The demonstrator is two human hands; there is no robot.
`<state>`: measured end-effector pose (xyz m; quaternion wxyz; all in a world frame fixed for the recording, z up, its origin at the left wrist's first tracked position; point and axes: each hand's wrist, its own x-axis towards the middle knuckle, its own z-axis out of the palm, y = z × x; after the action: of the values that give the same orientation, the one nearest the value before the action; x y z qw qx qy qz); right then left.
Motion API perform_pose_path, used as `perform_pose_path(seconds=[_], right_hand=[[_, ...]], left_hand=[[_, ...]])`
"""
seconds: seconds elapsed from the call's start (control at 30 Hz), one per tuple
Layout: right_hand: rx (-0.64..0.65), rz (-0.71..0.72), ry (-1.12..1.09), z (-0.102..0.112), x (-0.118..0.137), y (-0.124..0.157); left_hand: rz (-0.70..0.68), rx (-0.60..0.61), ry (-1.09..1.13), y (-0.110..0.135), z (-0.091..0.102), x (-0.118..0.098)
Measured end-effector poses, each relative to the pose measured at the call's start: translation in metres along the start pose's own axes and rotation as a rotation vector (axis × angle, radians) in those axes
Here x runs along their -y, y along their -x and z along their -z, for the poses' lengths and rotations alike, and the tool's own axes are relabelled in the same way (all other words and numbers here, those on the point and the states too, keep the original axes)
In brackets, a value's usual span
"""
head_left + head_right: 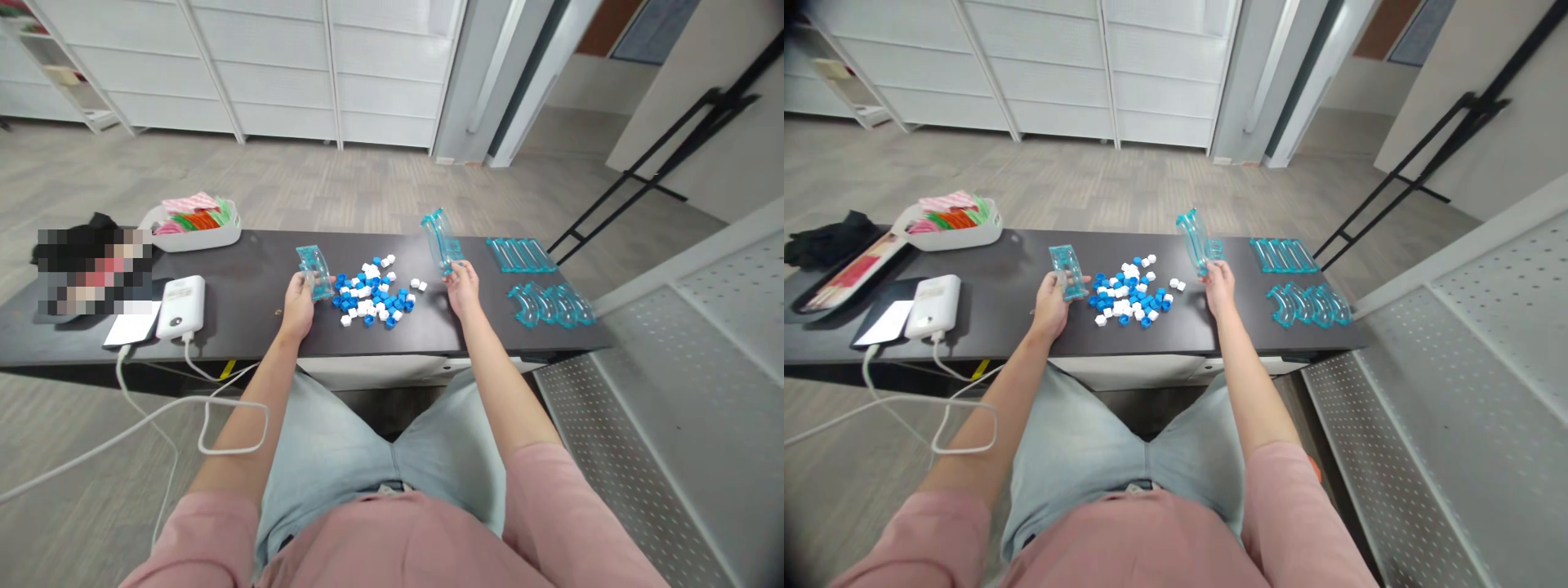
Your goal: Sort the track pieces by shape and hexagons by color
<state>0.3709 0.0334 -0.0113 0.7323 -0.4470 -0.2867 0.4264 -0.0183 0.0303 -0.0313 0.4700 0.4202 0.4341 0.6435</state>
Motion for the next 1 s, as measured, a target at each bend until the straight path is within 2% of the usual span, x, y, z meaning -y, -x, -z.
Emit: perform_pose_path(seconds=[0.13, 0.27, 0.47, 0.6, 0.67, 0.77, 0.9, 1.0], right_hand=[[0.016, -0.115, -0.122, 0.008, 0.016, 0.032], [0.086, -0.194, -0.157, 0.031, 0.033, 0.063], [0.1, -0.091, 0.175, 0.074, 0.064, 0.089], [0.1, -0.026, 0.431, 0.103, 0.077, 0.092], [0.109, 0.009, 0.578, 0.115, 0.08, 0.092], [0.075, 0.039, 0.743, 0.129, 0.077, 0.092], [0.045, 0.083, 0.882, 0.136, 0.074, 0.095], [0.06, 0.1, 0.942, 0.136, 0.073, 0.098]], left_hand=[[-0.02, 0.001, -0.018, -0.004, 0.003, 0.005], [-0.077, -0.031, -0.064, -0.008, 0.004, 0.008], [-0.127, -0.095, -0.133, -0.005, 0.005, 0.001], [-0.205, -0.047, -0.219, 0.017, -0.007, -0.017], [-0.23, 0.082, -0.221, 0.037, -0.025, -0.028], [-0.06, 0.301, -0.1, 0.068, -0.068, -0.037], [0.199, 0.529, -0.091, 0.096, -0.132, -0.024], [0.285, 0.611, -0.128, 0.108, -0.173, -0.008]])
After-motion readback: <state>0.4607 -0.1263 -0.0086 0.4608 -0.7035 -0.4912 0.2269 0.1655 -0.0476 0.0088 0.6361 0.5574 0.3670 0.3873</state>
